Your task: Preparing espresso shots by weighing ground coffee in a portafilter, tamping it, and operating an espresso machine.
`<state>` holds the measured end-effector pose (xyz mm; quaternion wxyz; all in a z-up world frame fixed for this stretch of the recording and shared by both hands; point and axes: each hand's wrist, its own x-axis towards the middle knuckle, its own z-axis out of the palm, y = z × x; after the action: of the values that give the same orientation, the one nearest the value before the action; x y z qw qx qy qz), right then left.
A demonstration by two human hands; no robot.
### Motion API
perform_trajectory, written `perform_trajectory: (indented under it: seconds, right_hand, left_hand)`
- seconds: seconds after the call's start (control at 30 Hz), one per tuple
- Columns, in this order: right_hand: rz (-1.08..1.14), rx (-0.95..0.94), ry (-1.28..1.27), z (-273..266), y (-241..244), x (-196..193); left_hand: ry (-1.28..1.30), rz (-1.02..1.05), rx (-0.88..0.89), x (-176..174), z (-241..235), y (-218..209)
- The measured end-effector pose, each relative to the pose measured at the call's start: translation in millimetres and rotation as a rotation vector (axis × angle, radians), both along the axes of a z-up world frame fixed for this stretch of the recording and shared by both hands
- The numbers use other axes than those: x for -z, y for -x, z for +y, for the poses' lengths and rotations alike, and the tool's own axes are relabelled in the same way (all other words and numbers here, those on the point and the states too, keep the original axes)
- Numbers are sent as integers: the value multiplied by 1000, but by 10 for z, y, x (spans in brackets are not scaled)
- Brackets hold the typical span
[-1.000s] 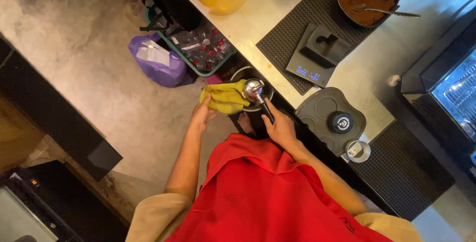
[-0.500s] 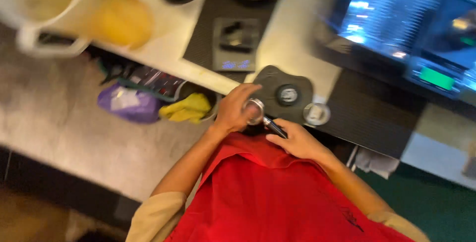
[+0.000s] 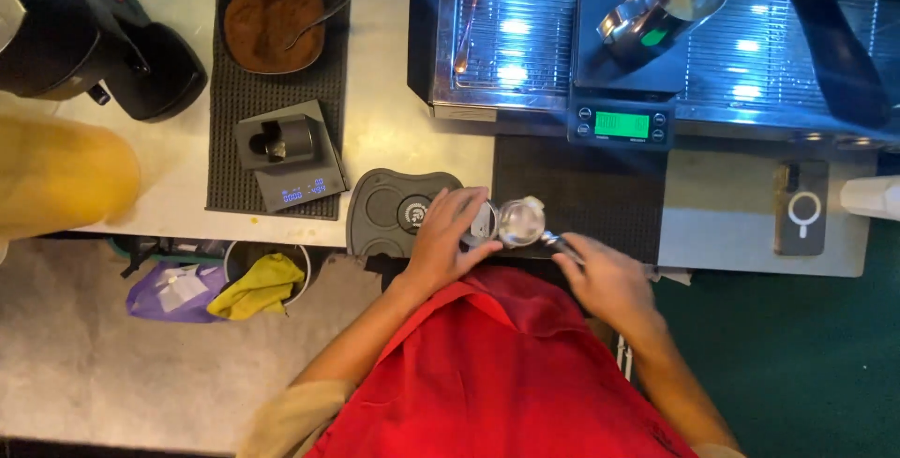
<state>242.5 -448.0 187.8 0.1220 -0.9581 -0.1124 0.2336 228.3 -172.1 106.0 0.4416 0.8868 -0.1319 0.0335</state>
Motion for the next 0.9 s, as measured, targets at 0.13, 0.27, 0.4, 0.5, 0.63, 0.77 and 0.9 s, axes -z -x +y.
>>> perform_trajectory:
  seconds: [0.13, 0.27, 0.4, 0.5, 0.63, 0.77, 0.9]
  right_hand:
    - [313, -81, -50, 636, -269, -229]
    - [191, -239, -77, 1283, -466, -326]
    - [199, -251, -177, 2021, -798, -472]
    - [120, -304, -290, 2731, -1062, -554]
    - [96, -395, -337, 3445, -1464, -443]
    - [141, -479, -282, 3777, -1692, -100]
    - [-161, -556, -314, 3734, -1630, 89]
  left_hand:
    - [-58, -36, 59, -219, 170, 19]
    - [-98, -39, -57, -367, 702, 55]
    - [22, 11, -218, -624, 1607, 107]
    - [-60, 37, -429, -445, 2448, 35]
    - [-94, 122, -412, -157, 3107, -231]
    - [0, 191, -332, -13, 3253, -304]
    - [-32, 222, -294, 132, 3292, -328]
